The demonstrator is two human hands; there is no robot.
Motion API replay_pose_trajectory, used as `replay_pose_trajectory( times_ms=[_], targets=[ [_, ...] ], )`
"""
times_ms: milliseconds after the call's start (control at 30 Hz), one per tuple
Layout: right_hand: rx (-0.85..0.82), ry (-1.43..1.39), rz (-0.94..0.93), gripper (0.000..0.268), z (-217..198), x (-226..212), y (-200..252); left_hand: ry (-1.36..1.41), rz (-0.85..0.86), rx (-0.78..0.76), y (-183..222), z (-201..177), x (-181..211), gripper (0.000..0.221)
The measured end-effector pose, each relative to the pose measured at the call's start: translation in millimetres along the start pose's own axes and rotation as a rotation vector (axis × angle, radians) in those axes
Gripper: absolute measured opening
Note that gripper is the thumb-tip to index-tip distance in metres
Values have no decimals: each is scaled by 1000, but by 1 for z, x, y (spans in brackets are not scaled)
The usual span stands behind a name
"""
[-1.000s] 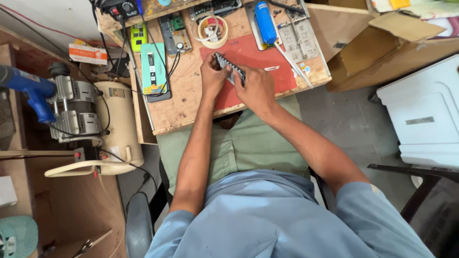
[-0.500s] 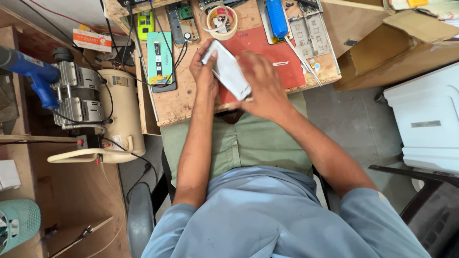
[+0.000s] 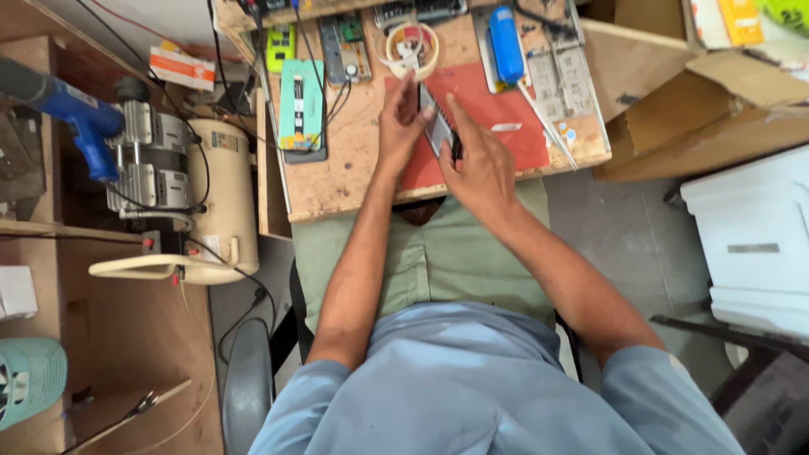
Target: The person cleans the internal components and edges of a mobile phone chassis using a tool and a cloth before testing the fit of a replacement screen.
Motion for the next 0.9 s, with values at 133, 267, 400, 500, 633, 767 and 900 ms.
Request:
replay_pose_trajectory(
  times_ms=[133,267,400,500,633,767,900],
  targets=[
    [-38,-110,232,59,9,7,-3,88,-40,-42,8,-5,-23,79],
    [1,-98,75,18,22,1,-7,210,-45,-83,9,-3,-22,85],
    [14,-226,-32,37,31,2,-7,237,-48,-97,10,0,-20,86],
    [-122,-372,124,33,42,9,-13,192,-92,-94,13,-2,-32,87],
    [-170,-309,186,23,43,11,-18,228,-68,-99,14,-3,-48,87],
    [-146,-277,100,25,42,4,-19,200,-68,-114,13,-7,-52,86],
    [-122,-276,97,23,40,3,-14,202,-67,-123,13,-2,-46,94]
  ],
)
Point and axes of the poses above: each hand's wrist, its own y-axis away from the middle knuckle, its own z-axis out of the palm, x = y × z, the point moved 8 cm from there along -y, towards the middle knuckle, and after that the axes turned 8 degrees about z, right-handed, at the moved point
